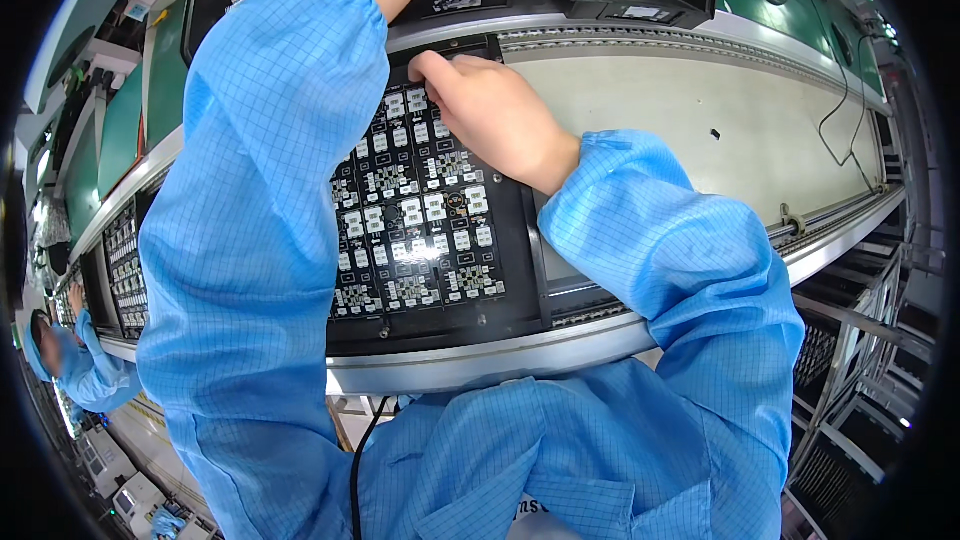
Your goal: Assembling electronic components onto printed circuit boards arranged on a tray at a production station.
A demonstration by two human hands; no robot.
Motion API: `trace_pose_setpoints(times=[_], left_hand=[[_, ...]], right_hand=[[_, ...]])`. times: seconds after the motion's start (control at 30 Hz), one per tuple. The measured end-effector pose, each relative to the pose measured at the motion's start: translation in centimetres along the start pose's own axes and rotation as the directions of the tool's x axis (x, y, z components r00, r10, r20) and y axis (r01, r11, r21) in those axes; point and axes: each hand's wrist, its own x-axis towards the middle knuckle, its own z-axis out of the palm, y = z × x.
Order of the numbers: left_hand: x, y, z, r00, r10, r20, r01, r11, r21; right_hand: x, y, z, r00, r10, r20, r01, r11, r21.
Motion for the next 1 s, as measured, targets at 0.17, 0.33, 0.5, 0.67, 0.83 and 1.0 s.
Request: trace_pose_setpoints(times=[0.17,0.33,0.5,0.67,0.83,1.0], left_hand=[[0.6,0.4,0.7,0.996,-0.014,-0.088,0.007,0.997,-0.077],[0.9,-0.2,0.9,0.99,-0.054,-0.131,0.041,0.994,-0.101],[0.9,0.1,-0.7,0.986,-0.079,-0.143,0.058,0.988,-0.145],[0.8,-0.7,-1.1,0.999,-0.045,0.022,0.048,0.991,-0.124],[-1.2,-2.8,1.3,0.918,-0.1,-0.384,0.001,0.968,-0.251],[-7.5,-5.9,1.5,0.806,-0.241,-0.541,-0.08,0.861,-0.502]], right_hand=[[-0.3,0.3,-1.6,0.967,-0.206,-0.151,0.192,0.976,-0.107],[-3.2,-0.5,-5.1,0.943,-0.277,0.183,0.249,0.955,0.163],[-4.7,0.8,-5.7,0.83,-0.423,0.365,0.43,0.9,0.066],[-4.9,1.3,-5.5,0.781,-0.492,0.383,0.508,0.859,0.066],[-4.7,1.0,-6.4,0.81,-0.476,0.341,0.479,0.874,0.081],[-4.2,-1.0,-6.8,0.841,-0.367,0.396,0.413,0.91,-0.034]])
